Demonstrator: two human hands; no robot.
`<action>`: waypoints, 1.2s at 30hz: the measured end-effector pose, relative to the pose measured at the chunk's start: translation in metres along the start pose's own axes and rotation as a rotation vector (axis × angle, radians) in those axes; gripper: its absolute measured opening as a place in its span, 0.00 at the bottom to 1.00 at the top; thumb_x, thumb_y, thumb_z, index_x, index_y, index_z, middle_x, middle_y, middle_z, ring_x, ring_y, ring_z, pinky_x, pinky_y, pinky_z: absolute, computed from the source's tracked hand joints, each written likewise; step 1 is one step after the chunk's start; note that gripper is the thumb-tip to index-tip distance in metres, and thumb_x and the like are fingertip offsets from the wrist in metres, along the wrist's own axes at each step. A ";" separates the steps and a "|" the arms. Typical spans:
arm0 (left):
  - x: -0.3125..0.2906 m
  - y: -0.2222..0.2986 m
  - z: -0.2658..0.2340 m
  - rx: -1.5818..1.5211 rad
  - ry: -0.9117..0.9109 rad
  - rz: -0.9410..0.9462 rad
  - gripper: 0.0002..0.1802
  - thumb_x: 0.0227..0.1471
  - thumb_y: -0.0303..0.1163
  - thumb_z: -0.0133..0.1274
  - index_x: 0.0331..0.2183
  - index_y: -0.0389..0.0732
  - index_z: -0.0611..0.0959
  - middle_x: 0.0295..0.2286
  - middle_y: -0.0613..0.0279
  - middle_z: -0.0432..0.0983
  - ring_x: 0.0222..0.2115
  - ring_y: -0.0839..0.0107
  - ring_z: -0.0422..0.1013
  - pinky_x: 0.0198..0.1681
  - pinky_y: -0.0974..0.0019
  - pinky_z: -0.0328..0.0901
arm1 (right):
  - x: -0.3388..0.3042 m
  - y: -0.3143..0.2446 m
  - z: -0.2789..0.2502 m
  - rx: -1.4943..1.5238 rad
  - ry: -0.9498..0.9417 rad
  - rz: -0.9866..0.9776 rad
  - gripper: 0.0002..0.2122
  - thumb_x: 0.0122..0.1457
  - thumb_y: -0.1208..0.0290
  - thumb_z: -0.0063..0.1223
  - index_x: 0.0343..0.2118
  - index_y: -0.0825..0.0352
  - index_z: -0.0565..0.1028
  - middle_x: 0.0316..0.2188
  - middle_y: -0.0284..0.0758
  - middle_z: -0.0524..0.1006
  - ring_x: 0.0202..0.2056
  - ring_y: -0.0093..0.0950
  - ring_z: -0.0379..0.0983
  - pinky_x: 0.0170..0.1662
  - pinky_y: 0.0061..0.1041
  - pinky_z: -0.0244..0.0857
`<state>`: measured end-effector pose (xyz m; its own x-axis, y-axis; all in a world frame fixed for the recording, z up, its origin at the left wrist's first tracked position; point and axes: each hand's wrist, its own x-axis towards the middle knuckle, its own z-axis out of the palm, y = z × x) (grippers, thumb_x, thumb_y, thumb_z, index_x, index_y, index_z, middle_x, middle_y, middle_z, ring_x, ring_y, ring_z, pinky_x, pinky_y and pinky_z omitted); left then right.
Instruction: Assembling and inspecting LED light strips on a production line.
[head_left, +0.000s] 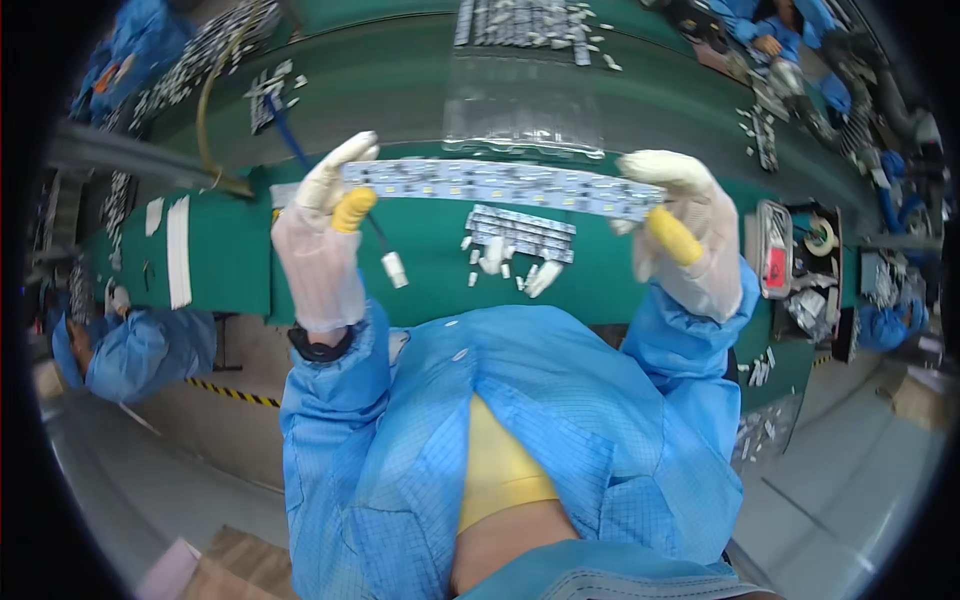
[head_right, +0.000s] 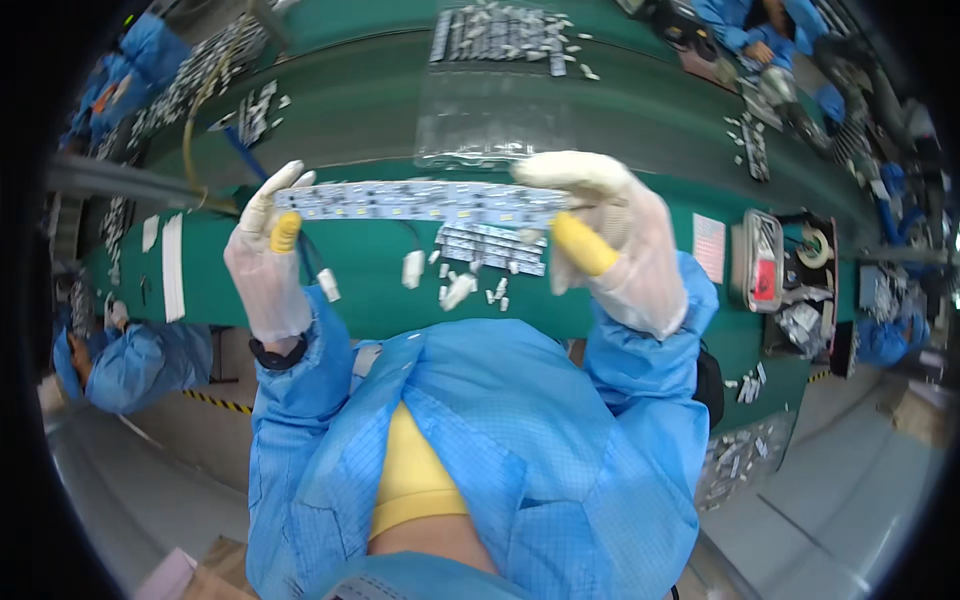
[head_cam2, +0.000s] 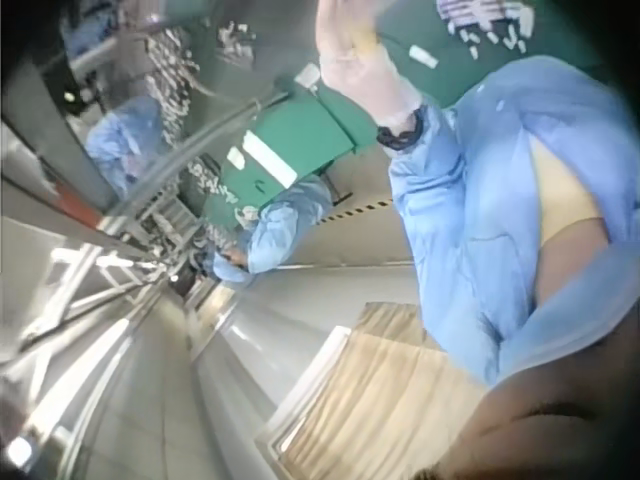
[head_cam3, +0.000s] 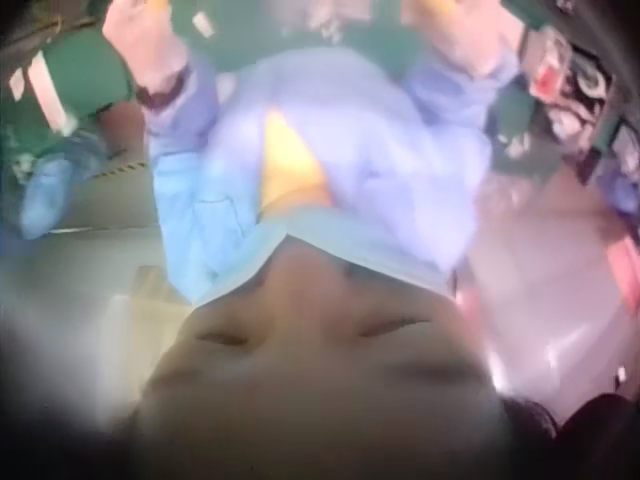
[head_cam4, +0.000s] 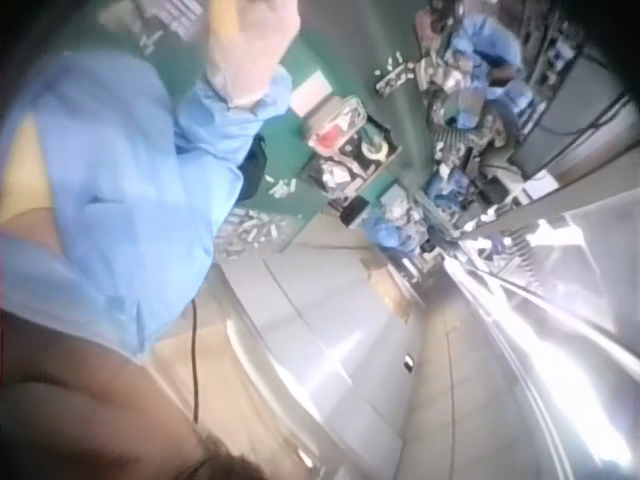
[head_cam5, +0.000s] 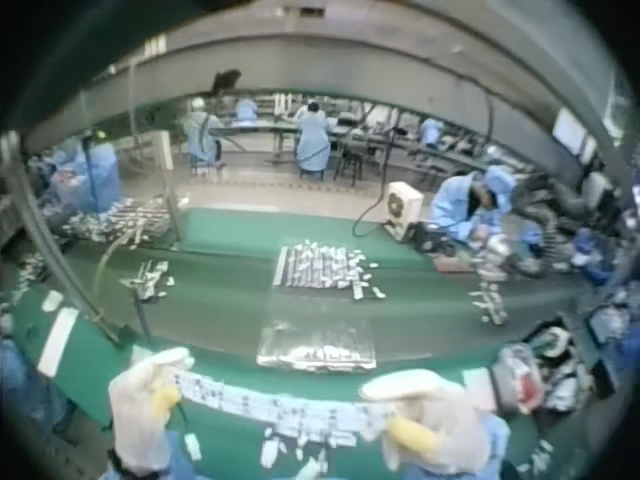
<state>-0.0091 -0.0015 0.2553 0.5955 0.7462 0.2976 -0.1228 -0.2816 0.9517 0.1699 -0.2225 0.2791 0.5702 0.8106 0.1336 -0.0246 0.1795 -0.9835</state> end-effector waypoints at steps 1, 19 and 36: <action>0.002 -0.001 0.000 0.026 -0.016 -0.082 0.20 0.51 0.29 0.54 0.46 0.32 0.76 0.36 0.58 0.77 0.35 0.77 0.69 0.41 0.76 0.63 | 0.000 -0.005 0.003 -0.003 -0.049 0.010 0.21 0.57 0.68 0.50 0.49 0.76 0.65 0.29 0.44 0.76 0.14 0.17 0.66 0.14 0.10 0.56; -0.008 -0.006 0.004 -0.343 -0.249 0.051 0.10 0.54 0.29 0.50 0.35 0.31 0.76 0.18 0.55 0.77 0.27 0.65 0.76 0.60 0.51 0.52 | 0.022 0.022 -0.018 -0.071 0.112 0.141 0.21 0.60 0.56 0.48 0.43 0.75 0.69 0.20 0.33 0.73 0.15 0.16 0.66 0.18 0.13 0.58; -0.001 -0.035 -0.010 0.095 -0.022 -0.157 0.17 0.54 0.33 0.47 0.42 0.33 0.78 0.37 0.49 0.78 0.27 0.71 0.75 0.33 0.75 0.67 | 0.015 0.014 -0.012 0.125 -0.026 0.237 0.17 0.63 0.57 0.41 0.33 0.71 0.70 0.13 0.34 0.72 0.10 0.20 0.66 0.13 0.16 0.58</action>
<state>-0.0133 0.0138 0.2227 0.6185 0.7726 0.1434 0.0476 -0.2190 0.9746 0.1881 -0.2140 0.2657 0.5148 0.8521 -0.0941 -0.2575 0.0490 -0.9650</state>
